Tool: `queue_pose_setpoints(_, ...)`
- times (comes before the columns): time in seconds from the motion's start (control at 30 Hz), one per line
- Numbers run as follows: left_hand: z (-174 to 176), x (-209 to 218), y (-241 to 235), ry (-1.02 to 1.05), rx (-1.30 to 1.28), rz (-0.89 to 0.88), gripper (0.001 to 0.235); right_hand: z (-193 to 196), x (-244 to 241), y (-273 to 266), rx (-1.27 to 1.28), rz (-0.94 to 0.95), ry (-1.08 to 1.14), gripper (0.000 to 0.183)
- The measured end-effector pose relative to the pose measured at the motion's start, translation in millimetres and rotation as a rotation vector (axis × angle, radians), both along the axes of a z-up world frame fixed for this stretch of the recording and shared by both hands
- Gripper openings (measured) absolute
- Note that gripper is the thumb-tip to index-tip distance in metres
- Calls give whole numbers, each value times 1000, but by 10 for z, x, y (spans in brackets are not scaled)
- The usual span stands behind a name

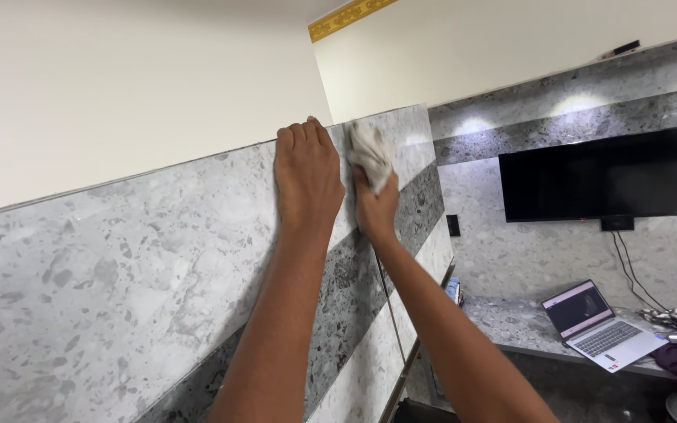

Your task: The person wipes the interior shelves and door of a white wall-mounted cabinet using a white cloth. They then wipe the adjacent tiled wall and return to wipe the cabinet door and interior again.

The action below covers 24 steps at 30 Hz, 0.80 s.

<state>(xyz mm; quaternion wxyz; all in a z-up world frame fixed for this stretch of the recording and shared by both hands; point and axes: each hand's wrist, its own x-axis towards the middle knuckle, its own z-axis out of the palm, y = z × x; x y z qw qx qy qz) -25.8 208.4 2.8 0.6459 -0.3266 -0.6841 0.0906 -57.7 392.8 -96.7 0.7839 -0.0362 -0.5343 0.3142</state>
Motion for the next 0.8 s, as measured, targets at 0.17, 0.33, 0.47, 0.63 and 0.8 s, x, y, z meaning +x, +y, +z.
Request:
queue_pose_setpoints(0.17, -16, 2, 9, 1, -5, -7, 66, -115, 29, 407, -227, -8, -20, 37)
queue_pose_setpoints(0.33, 42, 44, -37, -33, -37, 16, 72, 234, -25, 480, -285, 286, -100, 36)
queue_pose_setpoints(0.47, 28, 37, -25, -40, -53, 15, 82, -297, -143, 371, -155, 239, -21, 41)
queue_pose_setpoints(0.63, -22, 25, 20, 15, 3, 4, 77, -216, 15, 605, -177, 61, 4, 29)
queue_pose_setpoints(0.8, 6, 12, -9, -3, -11, 14, 73, -17, -19, 388, -158, 145, -26, 35)
